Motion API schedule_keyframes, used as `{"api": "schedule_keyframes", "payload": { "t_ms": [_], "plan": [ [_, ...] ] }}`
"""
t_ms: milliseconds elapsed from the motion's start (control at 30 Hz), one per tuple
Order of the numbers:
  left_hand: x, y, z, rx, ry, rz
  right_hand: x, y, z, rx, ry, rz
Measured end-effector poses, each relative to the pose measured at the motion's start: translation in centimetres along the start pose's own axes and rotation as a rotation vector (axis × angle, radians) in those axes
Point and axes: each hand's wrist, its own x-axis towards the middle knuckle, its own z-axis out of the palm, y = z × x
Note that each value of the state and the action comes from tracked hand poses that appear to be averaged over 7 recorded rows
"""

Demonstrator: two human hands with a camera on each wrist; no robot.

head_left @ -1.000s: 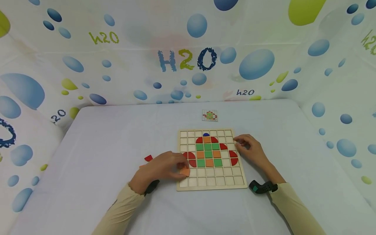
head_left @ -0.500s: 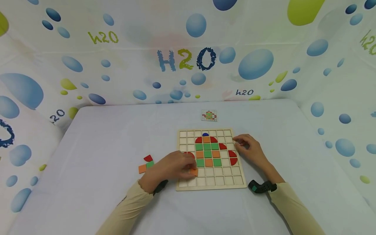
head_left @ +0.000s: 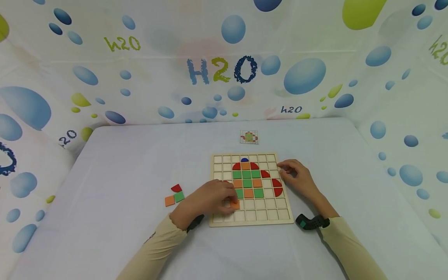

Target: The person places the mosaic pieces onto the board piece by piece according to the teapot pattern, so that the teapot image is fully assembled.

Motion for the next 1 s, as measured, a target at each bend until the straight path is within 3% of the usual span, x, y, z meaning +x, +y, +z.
{"api": "schedule_keyframes", "payload": {
  "t_ms": [300, 533, 1000],
  "plan": [
    [0.4, 0.2, 0.3, -0.009, -0.008, 0.014, 0.0, -0.1, 0.0, 0.003, 0.008, -0.014],
    [0.4, 0.5, 0.5, 0.003, -0.015, -0.016, 0.0, -0.1, 0.1, 0.000, 0.011, -0.013],
    [-0.6, 0.3, 0.0, -0.012, 0.010, -0.018, 0.0, 0.0, 0.1, -0.018, 0.013, 0.000]
  ]
}}
